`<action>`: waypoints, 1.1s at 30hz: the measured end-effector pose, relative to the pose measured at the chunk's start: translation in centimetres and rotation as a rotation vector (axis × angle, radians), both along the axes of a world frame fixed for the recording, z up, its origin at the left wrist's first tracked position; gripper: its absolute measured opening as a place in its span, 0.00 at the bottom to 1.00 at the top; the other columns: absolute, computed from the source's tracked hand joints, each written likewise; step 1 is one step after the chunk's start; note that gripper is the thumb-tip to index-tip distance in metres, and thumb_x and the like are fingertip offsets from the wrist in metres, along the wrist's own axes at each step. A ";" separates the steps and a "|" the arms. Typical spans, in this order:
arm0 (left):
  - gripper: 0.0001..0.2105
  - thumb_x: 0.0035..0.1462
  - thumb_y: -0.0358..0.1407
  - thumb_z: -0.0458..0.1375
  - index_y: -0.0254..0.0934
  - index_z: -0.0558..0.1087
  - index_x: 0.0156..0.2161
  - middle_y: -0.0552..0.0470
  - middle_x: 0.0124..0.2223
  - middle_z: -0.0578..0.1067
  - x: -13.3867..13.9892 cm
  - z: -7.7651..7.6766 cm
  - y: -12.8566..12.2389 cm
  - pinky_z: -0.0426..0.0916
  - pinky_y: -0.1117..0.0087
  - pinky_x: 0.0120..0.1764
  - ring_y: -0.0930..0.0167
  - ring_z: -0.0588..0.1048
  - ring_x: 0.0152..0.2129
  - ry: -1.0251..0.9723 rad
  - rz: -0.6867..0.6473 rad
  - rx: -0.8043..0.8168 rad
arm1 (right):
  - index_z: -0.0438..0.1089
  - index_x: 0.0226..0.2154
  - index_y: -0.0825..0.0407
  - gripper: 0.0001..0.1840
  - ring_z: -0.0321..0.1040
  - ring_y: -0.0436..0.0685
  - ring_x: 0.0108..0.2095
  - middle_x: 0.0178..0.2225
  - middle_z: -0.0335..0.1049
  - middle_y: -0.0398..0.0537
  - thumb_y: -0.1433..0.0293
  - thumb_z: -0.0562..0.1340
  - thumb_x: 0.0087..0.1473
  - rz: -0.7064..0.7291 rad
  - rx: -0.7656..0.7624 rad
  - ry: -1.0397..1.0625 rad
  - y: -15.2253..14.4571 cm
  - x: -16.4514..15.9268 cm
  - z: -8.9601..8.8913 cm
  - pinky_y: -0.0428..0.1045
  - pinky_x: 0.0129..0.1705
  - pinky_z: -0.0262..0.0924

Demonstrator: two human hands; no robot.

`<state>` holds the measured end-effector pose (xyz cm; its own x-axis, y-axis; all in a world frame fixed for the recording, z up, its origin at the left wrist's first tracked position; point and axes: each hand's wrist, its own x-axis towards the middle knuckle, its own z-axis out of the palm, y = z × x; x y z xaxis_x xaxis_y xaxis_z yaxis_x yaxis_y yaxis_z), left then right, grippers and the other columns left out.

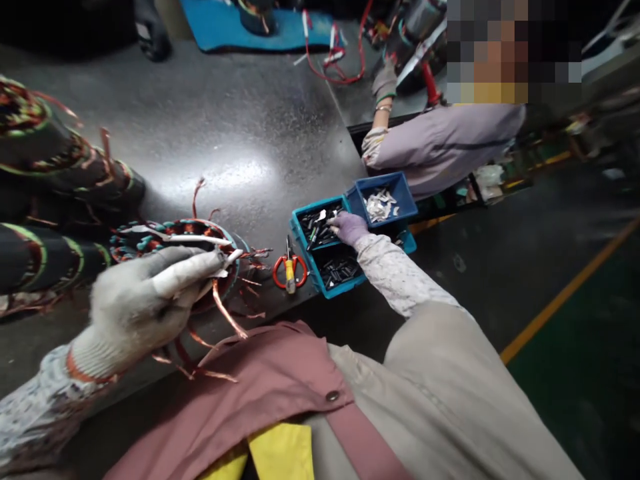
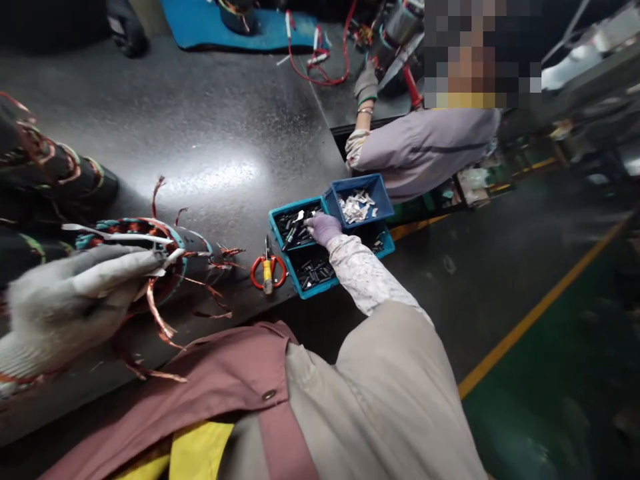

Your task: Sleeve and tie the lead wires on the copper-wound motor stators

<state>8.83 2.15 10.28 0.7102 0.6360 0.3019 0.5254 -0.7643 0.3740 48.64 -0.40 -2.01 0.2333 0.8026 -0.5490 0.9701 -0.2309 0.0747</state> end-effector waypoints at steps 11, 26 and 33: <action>0.22 0.63 0.32 0.50 0.56 0.68 0.60 0.54 0.52 0.79 0.5 -0.3 0.0 0.76 0.65 0.41 0.66 0.79 0.44 -0.053 0.003 -0.076 | 0.78 0.44 0.57 0.13 0.73 0.63 0.40 0.44 0.75 0.65 0.73 0.60 0.58 -0.067 0.147 0.051 0.4 -0.2 0.5 0.55 0.41 0.63; 0.16 0.62 0.36 0.52 0.47 0.76 0.53 0.49 0.56 0.75 -0.3 0.4 1.3 0.72 0.69 0.43 0.67 0.78 0.44 0.033 -0.155 -0.132 | 0.76 0.34 0.54 0.26 0.61 0.44 0.19 0.23 0.68 0.39 0.57 0.76 0.32 -0.835 0.485 1.530 -5.0 -16.6 12.3 0.41 0.18 0.53; 0.17 0.61 0.37 0.53 0.48 0.77 0.52 0.51 0.53 0.77 -0.4 0.4 2.1 0.71 0.72 0.36 0.68 0.79 0.38 0.072 -0.186 -0.109 | 0.76 0.32 0.54 0.27 0.60 0.43 0.19 0.23 0.67 0.38 0.56 0.77 0.29 -0.881 0.548 1.544 -4.3 -17.1 11.9 0.40 0.16 0.51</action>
<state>8.45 4.22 10.66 0.8354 0.5184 0.1826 0.4079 -0.8075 0.4261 31.55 -4.74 9.85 0.2378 0.8816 -0.4077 -0.2995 -0.3327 -0.8942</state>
